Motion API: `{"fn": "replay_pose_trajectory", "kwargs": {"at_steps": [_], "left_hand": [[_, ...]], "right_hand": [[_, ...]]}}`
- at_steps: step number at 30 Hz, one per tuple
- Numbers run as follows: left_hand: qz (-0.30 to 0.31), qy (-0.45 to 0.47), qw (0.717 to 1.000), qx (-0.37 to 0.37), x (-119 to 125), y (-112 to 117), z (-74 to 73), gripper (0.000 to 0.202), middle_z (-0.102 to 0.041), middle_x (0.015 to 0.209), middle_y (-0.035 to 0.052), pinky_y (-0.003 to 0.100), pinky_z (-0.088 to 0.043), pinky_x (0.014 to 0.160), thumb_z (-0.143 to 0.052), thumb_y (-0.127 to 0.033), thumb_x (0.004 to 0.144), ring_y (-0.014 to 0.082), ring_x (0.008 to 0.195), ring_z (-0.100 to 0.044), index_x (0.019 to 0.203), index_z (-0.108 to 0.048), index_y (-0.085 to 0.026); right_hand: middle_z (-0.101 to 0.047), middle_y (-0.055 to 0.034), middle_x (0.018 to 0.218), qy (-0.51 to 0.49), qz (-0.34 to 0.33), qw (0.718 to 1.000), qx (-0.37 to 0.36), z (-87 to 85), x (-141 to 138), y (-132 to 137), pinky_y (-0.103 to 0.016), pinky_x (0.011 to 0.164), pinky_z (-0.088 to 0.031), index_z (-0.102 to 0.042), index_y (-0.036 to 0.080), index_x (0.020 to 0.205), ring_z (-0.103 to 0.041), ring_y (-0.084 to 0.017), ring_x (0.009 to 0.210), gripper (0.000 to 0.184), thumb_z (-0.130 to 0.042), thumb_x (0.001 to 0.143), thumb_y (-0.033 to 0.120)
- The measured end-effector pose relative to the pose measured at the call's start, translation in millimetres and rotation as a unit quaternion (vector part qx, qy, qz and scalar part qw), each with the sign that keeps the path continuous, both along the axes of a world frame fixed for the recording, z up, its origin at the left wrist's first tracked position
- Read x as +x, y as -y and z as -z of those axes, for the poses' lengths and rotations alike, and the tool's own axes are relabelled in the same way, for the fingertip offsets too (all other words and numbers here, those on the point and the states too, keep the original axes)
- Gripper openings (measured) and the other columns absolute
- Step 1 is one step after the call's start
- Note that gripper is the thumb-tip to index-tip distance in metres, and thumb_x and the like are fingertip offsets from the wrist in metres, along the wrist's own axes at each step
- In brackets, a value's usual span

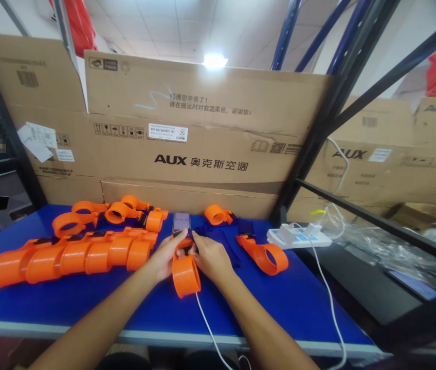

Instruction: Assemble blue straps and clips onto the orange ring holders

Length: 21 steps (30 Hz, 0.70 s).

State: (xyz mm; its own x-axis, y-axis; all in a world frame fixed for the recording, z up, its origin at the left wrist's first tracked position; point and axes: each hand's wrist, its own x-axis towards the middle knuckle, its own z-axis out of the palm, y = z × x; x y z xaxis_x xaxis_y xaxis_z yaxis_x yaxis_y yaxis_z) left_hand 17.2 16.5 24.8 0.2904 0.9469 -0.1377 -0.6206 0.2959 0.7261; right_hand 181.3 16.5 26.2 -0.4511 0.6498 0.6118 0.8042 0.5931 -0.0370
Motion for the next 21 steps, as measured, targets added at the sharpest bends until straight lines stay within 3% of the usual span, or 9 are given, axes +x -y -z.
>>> {"fn": "replay_pose_trajectory", "kwargs": {"at_steps": [5,21], "left_hand": [[0.029,-0.001,1.000,0.012,0.4,1.7,-3.3,0.035,-0.059,0.057,-0.0026,0.017,-0.036,0.042,-0.081,-0.044,0.079,0.0032,0.038,-0.039,0.077,-0.059,-0.016],[0.027,-0.001,1.000,0.008,-1.1,0.0,-0.5,0.036,-0.047,0.045,-0.0081,0.017,-0.033,0.040,-0.085,-0.041,0.075,0.0042,0.035,-0.035,0.079,-0.057,-0.018]], "right_hand": [[-0.077,-0.0154,0.102,0.004,-0.007,1.000,-0.007,1.3,-0.4,0.8,-0.030,0.075,-0.058,-0.060,0.008,0.132,-0.073,-0.023,0.083,0.047,-0.054,0.085,0.010],[-0.077,-0.0154,0.094,0.003,-0.020,1.000,0.008,1.9,-1.0,1.9,-0.032,0.073,-0.061,-0.060,0.006,0.130,-0.075,-0.025,0.082,0.046,-0.055,0.085,0.012]]}}
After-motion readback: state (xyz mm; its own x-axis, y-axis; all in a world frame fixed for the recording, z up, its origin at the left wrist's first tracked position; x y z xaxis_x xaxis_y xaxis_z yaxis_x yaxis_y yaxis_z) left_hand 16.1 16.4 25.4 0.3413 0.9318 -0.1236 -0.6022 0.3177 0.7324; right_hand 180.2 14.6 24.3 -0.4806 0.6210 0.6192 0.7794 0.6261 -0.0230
